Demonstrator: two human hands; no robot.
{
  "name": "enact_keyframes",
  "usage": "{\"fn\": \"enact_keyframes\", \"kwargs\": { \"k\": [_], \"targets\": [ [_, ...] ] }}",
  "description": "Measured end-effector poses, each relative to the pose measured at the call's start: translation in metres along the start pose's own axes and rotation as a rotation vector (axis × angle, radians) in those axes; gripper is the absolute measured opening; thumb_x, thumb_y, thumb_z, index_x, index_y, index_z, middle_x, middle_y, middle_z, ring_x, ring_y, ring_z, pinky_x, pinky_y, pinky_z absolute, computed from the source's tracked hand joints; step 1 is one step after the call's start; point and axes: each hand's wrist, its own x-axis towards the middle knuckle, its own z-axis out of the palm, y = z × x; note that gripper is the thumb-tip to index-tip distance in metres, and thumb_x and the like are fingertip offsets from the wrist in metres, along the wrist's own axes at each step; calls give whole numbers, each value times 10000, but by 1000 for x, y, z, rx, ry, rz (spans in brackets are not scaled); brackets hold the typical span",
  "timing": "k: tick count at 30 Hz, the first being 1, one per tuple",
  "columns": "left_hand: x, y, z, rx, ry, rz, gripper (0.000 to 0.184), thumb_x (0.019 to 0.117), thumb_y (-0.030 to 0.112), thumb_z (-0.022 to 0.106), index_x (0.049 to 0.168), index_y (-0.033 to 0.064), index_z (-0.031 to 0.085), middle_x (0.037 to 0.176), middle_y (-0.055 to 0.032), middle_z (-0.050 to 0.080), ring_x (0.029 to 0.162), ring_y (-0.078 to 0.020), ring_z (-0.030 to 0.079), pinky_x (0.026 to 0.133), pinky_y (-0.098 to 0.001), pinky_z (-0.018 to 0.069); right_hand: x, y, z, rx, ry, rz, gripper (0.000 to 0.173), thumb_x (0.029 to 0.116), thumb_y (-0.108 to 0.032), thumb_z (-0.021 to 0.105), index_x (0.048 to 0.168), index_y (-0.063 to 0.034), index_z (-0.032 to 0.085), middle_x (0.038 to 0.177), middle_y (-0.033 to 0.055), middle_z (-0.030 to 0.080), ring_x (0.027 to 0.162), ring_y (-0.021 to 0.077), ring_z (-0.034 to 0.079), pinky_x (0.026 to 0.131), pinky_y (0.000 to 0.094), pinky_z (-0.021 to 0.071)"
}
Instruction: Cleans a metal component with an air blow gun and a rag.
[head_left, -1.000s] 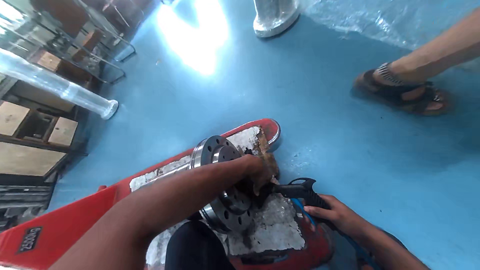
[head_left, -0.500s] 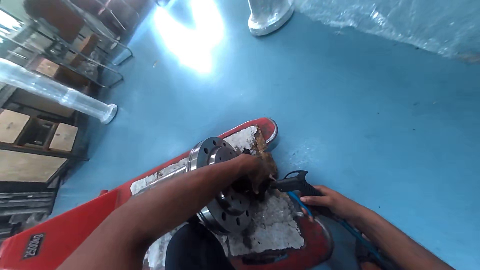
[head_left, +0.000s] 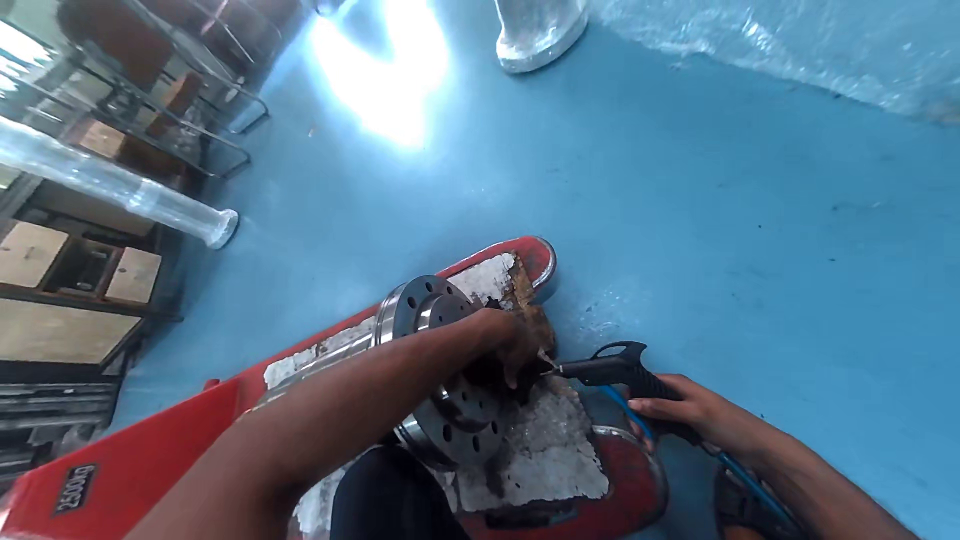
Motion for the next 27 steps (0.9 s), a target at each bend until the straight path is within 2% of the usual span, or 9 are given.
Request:
{"fn": "enact_keyframes", "kwargs": {
  "k": [3, 6, 8, 14, 17, 20, 23, 27],
  "targets": [
    [-2, 2, -2, 25, -4, 17, 348, 901, 348, 792, 1089, 61, 735, 1047, -189, 697, 1009, -390, 657, 838, -660, 496, -11, 6, -4, 18, 7, -11, 269, 933, -345, 636, 1041, -98, 636, 814, 69, 713, 704, 182, 713, 668, 313, 608],
    [-2, 0, -2, 18, -6, -31, 307, 901, 350, 786, 1077, 101, 752, 1074, -167, 705, 1032, -380, 657, 834, -665, 498, -16, 9, -6, 6, -24, -29, 335, 906, -412, 686, 1029, -102, 653, 809, 68, 711, 707, 189, 712, 672, 324, 609],
    [-3, -1, -1, 20, 1, -52, 321, 900, 366, 780, 1084, 104, 753, 1088, -161, 710, 1041, -373, 662, 845, -655, 502, -16, 9, -5, 0, -17, -26, 328, 911, -401, 681, 1034, -99, 647, 811, 70, 710, 714, 189, 712, 678, 324, 607],
    [-8, 2, -6, -56, 35, -96, 258, 932, 292, 742, 1041, 59, 729, 1048, -184, 697, 1000, -381, 662, 808, -644, 507, -14, 7, 6, -36, 44, -58, 250, 936, -331, 633, 1027, -99, 641, 814, 53, 721, 700, 170, 713, 670, 309, 606],
    [-7, 0, -6, -124, 96, -58, 254, 957, 237, 721, 1098, 26, 712, 1044, -214, 689, 980, -393, 659, 821, -631, 507, -17, 2, 6, -71, 56, -72, 289, 931, -354, 645, 1053, -92, 643, 835, 62, 725, 730, 184, 722, 695, 325, 612],
    [-11, 0, -7, -175, 133, -73, 308, 977, 234, 694, 1183, 5, 682, 1114, -240, 680, 1055, -417, 653, 874, -653, 500, -22, -4, 4, -58, 75, -78, 354, 909, -386, 679, 1071, -72, 646, 866, 95, 733, 773, 217, 736, 727, 354, 623],
    [-17, 0, -9, -224, 165, -86, 361, 991, 237, 676, 1251, -12, 640, 1185, -259, 660, 1124, -433, 638, 915, -670, 488, -23, -8, 9, -90, -9, -73, 384, 902, -426, 703, 1083, -92, 650, 886, 68, 735, 786, 199, 737, 733, 345, 626],
    [-20, 0, -12, -228, 176, -66, 360, 992, 229, 676, 1251, -19, 638, 1215, -257, 653, 1150, -424, 630, 933, -653, 486, -13, -2, 19, -118, -16, -84, 328, 928, -366, 663, 1089, -81, 645, 882, 67, 736, 785, 201, 737, 742, 354, 625]
  ]
}}
